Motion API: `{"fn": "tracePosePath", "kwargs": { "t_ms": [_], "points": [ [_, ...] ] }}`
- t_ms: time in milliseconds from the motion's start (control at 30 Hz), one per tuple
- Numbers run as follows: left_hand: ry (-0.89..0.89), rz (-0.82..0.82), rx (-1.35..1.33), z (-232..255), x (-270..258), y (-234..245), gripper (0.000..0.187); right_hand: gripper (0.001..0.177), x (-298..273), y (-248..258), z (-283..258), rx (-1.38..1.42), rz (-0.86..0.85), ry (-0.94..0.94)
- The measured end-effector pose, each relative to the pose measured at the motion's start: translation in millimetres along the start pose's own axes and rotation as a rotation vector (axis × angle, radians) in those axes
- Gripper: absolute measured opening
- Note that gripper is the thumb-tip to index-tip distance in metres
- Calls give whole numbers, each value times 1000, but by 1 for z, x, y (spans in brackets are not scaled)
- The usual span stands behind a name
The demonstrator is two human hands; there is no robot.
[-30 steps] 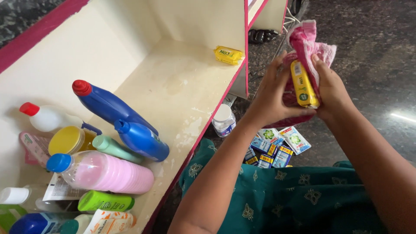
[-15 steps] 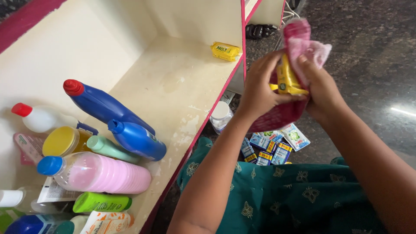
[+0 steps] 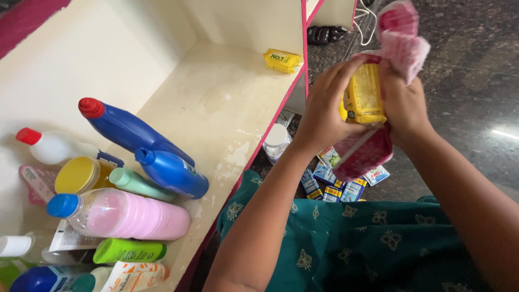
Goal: The person sits on the floor and wipes various plastic bottles and small boxes with a pink cloth, then places them on a nearby shelf. The person handles items one at a time, including shampoo, detergent, and small packaged goods.
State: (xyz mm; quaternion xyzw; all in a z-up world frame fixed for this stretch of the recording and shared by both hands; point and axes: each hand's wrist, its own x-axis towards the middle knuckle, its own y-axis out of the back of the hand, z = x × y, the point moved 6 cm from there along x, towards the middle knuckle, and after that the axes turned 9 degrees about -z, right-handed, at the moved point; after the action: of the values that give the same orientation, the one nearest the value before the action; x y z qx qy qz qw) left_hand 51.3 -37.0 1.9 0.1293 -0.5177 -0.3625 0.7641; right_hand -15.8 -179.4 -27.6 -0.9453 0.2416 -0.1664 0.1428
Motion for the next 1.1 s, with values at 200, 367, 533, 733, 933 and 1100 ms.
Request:
{"fn": "tracePosePath", "kwargs": {
  "t_ms": [200,367,533,733,933,1100],
  "points": [
    [47,94,-43,-24,-2,5,114,45,-7,-8,-6,23,-67,-185],
    [50,-40,-163,-26,-5,-17,109,73,-18,-36,-24,174,-287,-172],
    [50,-64,37,-20,-3,-33,114,68,-16,-25,-22,247,-292,-114],
    [115,-284,-422,-25,3,-46,110,48,0,4,18,39,-97,-138],
    [471,-427,-570,-35,-16,-68,75,32,2,13,18,-227,37,-13],
    [664,-381,-433,-45,-29,-70,63,30,-7,8,6,-617,109,6]
  ]
}}
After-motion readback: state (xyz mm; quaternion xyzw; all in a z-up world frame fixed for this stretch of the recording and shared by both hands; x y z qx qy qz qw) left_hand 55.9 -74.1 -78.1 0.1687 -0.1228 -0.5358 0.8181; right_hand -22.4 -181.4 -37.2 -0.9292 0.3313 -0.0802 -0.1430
